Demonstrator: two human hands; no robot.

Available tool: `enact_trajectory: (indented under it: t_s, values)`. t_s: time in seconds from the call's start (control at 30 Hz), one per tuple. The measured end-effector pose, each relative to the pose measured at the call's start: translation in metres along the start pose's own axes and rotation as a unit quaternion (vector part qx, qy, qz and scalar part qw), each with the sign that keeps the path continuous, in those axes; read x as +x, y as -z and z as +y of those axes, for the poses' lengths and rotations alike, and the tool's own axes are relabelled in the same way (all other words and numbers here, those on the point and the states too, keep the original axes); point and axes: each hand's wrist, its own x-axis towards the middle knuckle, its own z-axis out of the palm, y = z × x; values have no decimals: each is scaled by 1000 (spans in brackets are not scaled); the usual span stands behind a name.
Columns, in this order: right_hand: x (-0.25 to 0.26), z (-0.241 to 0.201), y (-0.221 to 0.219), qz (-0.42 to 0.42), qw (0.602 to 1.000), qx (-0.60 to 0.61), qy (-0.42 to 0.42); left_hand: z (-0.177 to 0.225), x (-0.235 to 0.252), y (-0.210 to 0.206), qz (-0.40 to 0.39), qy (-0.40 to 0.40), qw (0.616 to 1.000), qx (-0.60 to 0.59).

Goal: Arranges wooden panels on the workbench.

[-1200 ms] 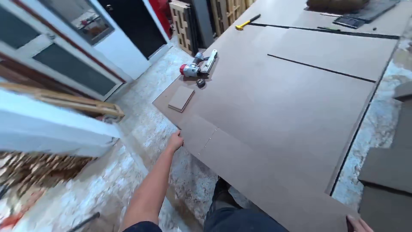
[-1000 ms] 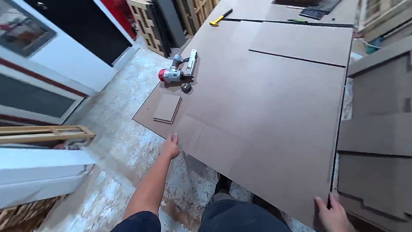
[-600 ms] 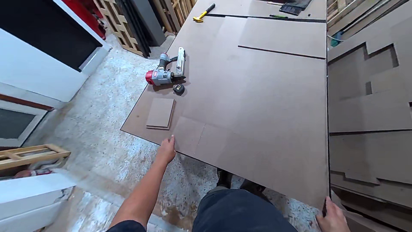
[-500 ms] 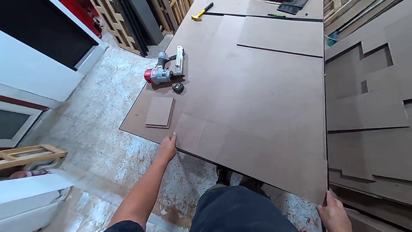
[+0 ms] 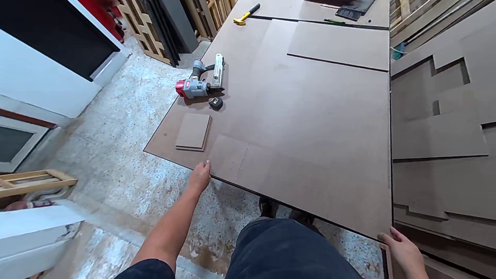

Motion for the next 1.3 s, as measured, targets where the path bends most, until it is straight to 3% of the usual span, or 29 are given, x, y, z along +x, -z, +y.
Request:
enact_trajectory:
  t_s: [0.47,0.63,0.8,1.03,1.3]
  values:
    - [-3,-24,-2,59,996,38,-63,-6,10,-2,25,-36,999,-22]
    - [4,13,-1,10,1000,5,-5,-15,21,-7,0,-37,999,18]
    - [-10,26,-3,1,988,-140,59,-17,26,-11,-15,-18,999,46]
    - [-4,17,-5,-13,981,-190,47,-9,25,-7,-1,-19,999,42]
    - [10,4,11,-80,964,-235,97,5,13,8,5,10,1000,9]
